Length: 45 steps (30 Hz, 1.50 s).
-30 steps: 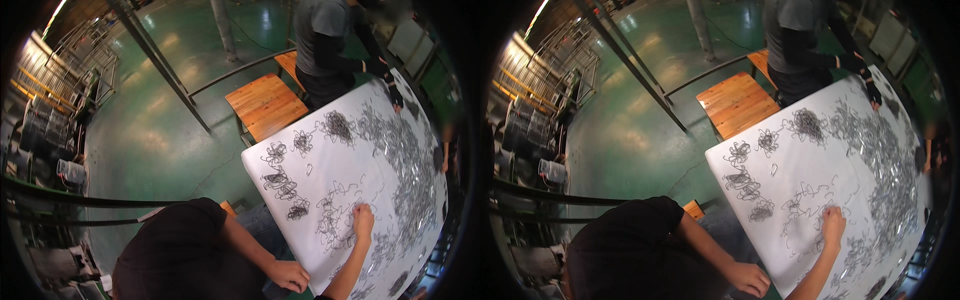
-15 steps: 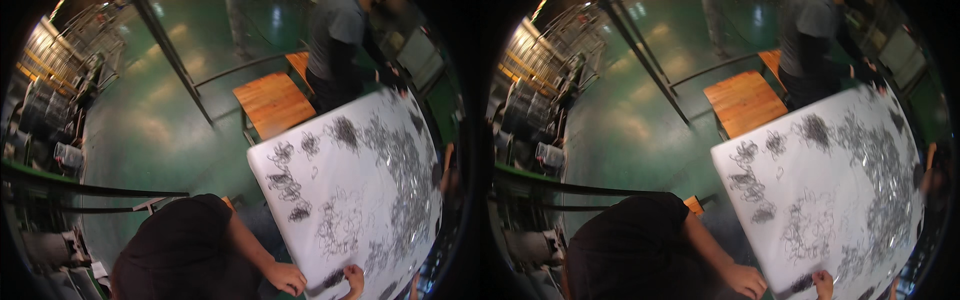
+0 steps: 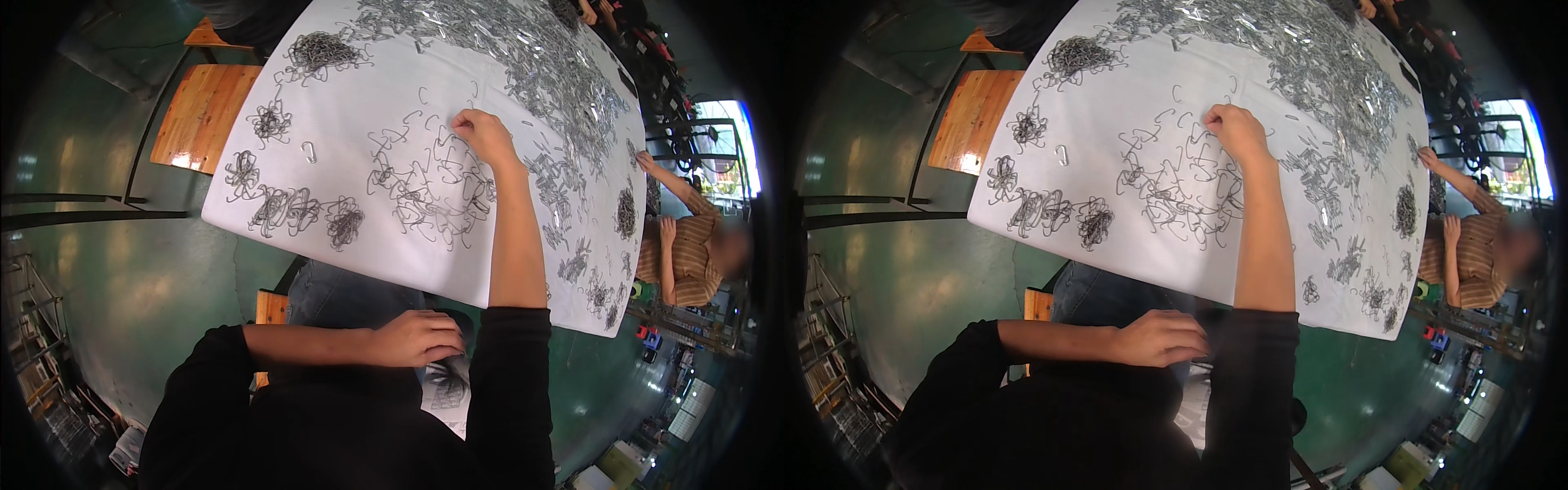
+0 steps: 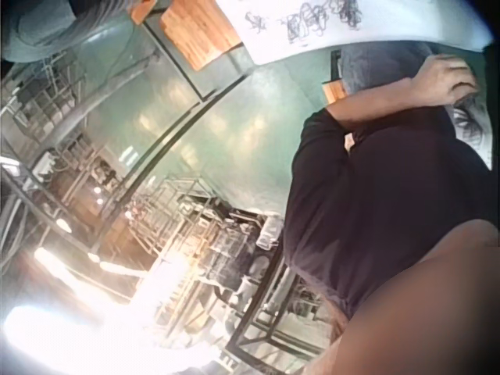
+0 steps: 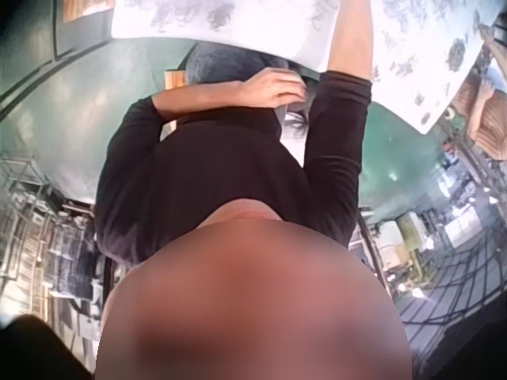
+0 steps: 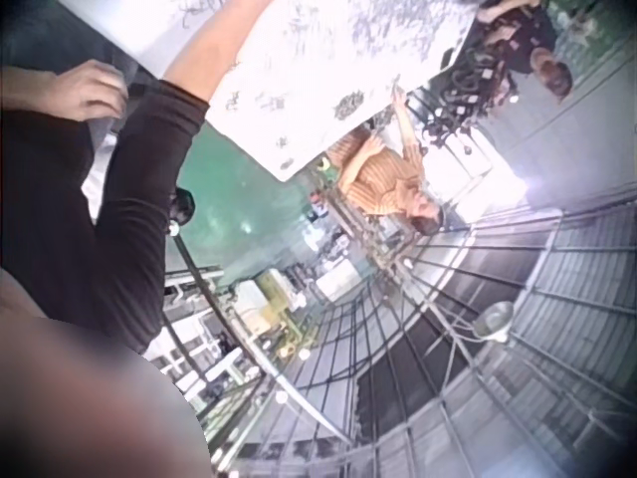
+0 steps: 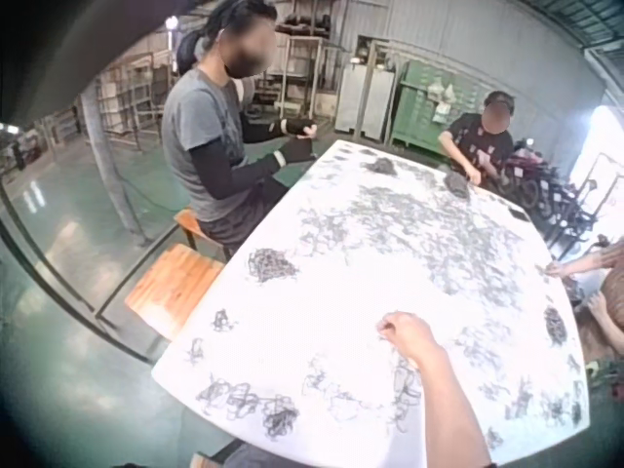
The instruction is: The person arranges small metal paperclips on a large white sheet, forming clusters and patterns. They repeatedly pick up clips from the sheet and place them into a nearby metal rack. The person works alongside others who perform similar actions on the same sheet.
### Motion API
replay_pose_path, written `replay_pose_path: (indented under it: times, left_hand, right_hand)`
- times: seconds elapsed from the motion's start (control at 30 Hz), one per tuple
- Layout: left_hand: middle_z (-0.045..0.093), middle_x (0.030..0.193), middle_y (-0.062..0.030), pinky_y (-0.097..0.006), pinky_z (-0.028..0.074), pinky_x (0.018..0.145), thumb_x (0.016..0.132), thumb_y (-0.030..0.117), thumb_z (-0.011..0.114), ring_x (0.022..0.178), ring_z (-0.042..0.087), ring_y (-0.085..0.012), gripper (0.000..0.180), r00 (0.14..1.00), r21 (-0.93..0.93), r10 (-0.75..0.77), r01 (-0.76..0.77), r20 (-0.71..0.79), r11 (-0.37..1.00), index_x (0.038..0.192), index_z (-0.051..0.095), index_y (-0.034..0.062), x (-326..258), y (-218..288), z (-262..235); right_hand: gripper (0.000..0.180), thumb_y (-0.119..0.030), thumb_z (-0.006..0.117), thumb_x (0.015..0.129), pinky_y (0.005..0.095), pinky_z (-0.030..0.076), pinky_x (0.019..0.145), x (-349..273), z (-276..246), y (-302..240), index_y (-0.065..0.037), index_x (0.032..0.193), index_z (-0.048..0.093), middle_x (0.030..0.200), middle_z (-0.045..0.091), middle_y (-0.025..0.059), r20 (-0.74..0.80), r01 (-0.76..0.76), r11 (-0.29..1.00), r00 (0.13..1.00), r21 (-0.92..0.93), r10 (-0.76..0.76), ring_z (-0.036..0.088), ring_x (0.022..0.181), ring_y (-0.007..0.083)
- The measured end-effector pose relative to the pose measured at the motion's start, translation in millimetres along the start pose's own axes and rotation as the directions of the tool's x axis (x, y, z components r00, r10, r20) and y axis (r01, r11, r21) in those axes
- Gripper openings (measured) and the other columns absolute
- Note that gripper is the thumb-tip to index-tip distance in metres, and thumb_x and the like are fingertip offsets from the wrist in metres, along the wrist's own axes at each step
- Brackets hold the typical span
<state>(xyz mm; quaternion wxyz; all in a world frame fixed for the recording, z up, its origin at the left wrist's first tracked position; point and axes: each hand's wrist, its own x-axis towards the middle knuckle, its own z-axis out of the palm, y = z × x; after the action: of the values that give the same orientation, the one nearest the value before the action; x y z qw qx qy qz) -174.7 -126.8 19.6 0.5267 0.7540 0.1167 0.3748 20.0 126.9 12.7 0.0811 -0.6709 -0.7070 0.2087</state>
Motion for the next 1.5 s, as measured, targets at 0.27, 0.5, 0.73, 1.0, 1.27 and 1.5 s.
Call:
replay_pose_path:
  times: [0.27, 0.5, 0.73, 1.0, 1.27, 1.5]
  left_hand:
    - [0.061, 0.092, -0.0025, -0.033, 0.051, 0.071, 0.080, 0.010, 0.068, 0.082, 0.062, -0.0209, 0.010, 1.000, 0.015, -0.023, 0.023, 0.000, 1.000, 0.089, 0.064, 0.0080, 0, -1, -4]
    - [0.062, 0.091, -0.0021, -0.031, 0.052, 0.070, 0.078, 0.009, 0.071, 0.082, 0.062, -0.0202, 0.013, 1.000, 0.034, -0.028, 0.028, -0.003, 0.999, 0.090, 0.066, 0.0084, -1, -3, 1]
    - [0.062, 0.091, -0.0035, -0.034, 0.053, 0.075, 0.081, 0.011, 0.068, 0.083, 0.062, -0.0233, 0.010, 0.998, 0.044, -0.057, 0.055, 0.041, 0.998, 0.090, 0.064, 0.0089, -4, 0, 6]
    - [0.063, 0.091, -0.0041, -0.034, 0.053, 0.071, 0.080, 0.010, 0.069, 0.082, 0.063, -0.0235, 0.011, 0.999, 0.043, -0.046, 0.045, 0.022, 0.998, 0.090, 0.064, 0.0086, -6, -3, 8]
    - [0.064, 0.090, -0.0040, -0.033, 0.053, 0.069, 0.080, 0.010, 0.069, 0.082, 0.064, -0.0231, 0.009, 0.995, 0.025, -0.092, 0.091, 0.037, 0.996, 0.089, 0.066, 0.0091, -8, -6, 9]
    - [0.065, 0.090, -0.0036, -0.033, 0.053, 0.070, 0.080, 0.010, 0.070, 0.081, 0.064, -0.0231, 0.010, 0.990, 0.036, -0.132, 0.130, 0.054, 0.991, 0.089, 0.066, 0.0093, -5, -2, 9]
  right_hand:
    - [0.005, -0.014, 0.065, 0.083, 0.0373, 0.048, 0.075, -12, 10, 0, -0.011, 0.085, 0.061, 0.092, 0.060, 0.0024, 0.090, 0.198, 0.968, 0.978, -0.155, -0.186, 0.060, 0.090, 0.0235]
    - [0.007, -0.017, 0.061, 0.087, 0.0371, 0.048, 0.077, -22, 8, 5, -0.012, 0.090, 0.057, 0.092, 0.057, 0.0024, 0.052, 0.267, 0.943, 0.964, -0.197, -0.262, 0.060, 0.090, 0.0244]
    - [0.006, -0.013, 0.057, 0.088, 0.0385, 0.048, 0.079, -21, 14, 0, -0.008, 0.092, 0.057, 0.097, 0.059, 0.0070, 0.045, 0.193, 0.937, 0.981, -0.292, -0.188, 0.060, 0.092, 0.0285]
    - [0.012, -0.014, 0.064, 0.085, 0.0345, 0.050, 0.075, -43, 8, 18, -0.005, 0.093, 0.065, 0.093, 0.068, 0.0096, -0.156, 0.004, 0.999, 0.988, 0.032, 0.001, 0.065, 0.081, 0.0240]
    - [0.018, -0.013, 0.068, 0.083, 0.0255, 0.046, 0.063, -82, 27, 60, -0.002, 0.098, 0.068, 0.081, 0.067, 0.0037, -0.178, -0.084, 0.683, 0.936, 0.725, 0.303, 0.059, 0.071, 0.0113]
    - [0.021, -0.019, 0.070, 0.081, 0.0251, 0.045, 0.057, -103, 7, 54, -0.003, 0.094, 0.070, 0.076, 0.067, 0.0040, -0.183, -0.137, 0.633, 0.892, 0.762, 0.413, 0.061, 0.067, 0.0114]
